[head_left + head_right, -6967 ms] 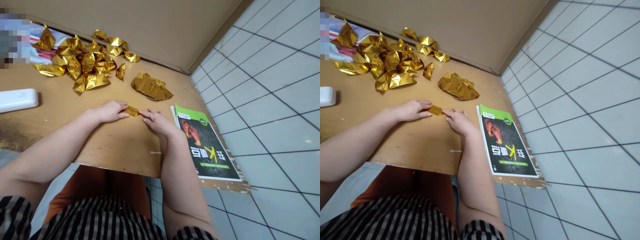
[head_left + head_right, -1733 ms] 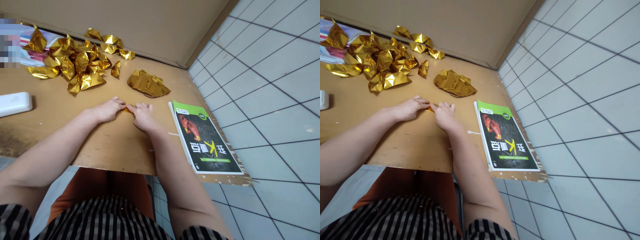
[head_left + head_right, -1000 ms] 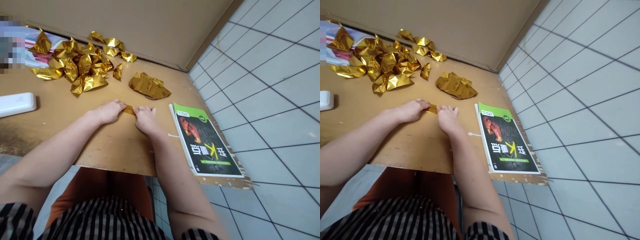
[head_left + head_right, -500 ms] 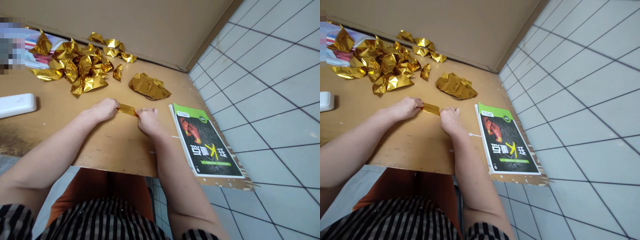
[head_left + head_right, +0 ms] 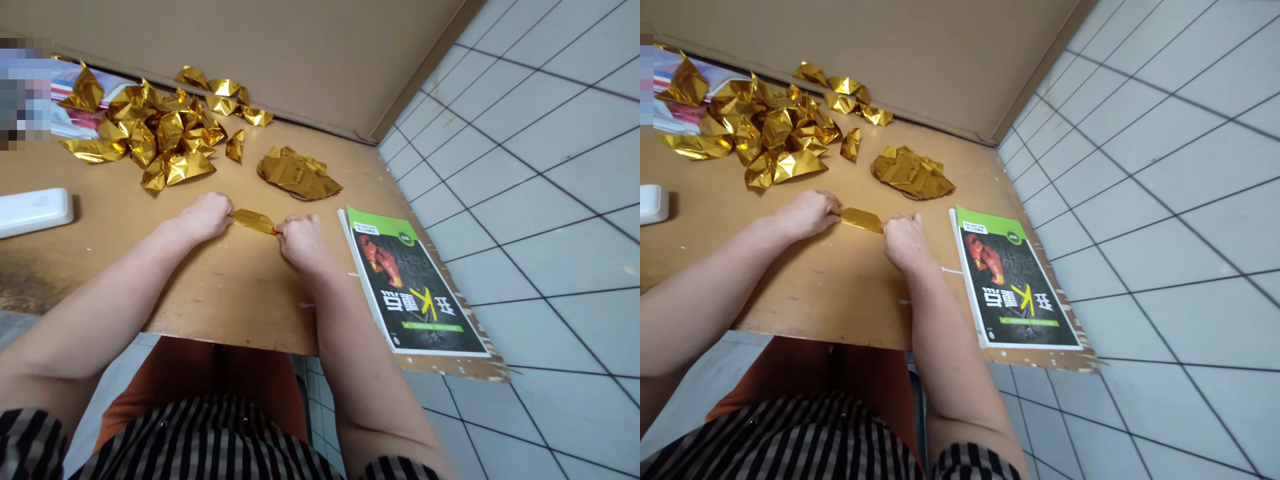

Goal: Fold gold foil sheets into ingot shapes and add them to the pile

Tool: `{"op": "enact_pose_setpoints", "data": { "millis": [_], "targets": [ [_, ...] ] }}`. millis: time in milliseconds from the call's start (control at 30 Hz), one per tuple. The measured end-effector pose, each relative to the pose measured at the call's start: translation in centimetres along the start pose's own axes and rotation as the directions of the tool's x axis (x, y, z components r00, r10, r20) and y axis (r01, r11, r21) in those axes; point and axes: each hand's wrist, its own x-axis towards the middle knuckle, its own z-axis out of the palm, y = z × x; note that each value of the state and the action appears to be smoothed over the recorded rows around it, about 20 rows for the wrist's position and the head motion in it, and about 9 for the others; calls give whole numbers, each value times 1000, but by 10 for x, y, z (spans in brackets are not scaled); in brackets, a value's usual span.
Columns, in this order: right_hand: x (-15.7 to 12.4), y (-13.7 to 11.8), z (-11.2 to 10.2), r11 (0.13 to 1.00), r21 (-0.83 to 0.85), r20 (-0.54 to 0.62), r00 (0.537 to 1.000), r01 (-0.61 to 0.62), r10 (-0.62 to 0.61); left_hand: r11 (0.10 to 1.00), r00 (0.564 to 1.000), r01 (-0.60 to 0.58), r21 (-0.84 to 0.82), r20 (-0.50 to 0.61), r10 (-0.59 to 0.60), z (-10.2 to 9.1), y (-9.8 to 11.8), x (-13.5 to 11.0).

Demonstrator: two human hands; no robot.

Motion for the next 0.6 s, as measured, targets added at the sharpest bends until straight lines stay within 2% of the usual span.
{"op": "enact_pose_setpoints", "data": {
  "millis": [233,367,500,600],
  "targets": [
    [-1,0,1,1000,-16,-29,1000,10,-10,997,998,-19,77,69,14,-20,12,-5],
    [-4,-3,-2,1000,4,-29,1000,-11,11,996,998,-56,73,39,54,-21,15,-5],
    [-5,-7,0,999,39,-83,997,2,1,995,997,-74,71,33,72,-17,19,-6],
    [-4,-9,3,999,48,-60,998,14,-11,996,997,-69,64,48,66,-16,20,-6]
  ]
}}
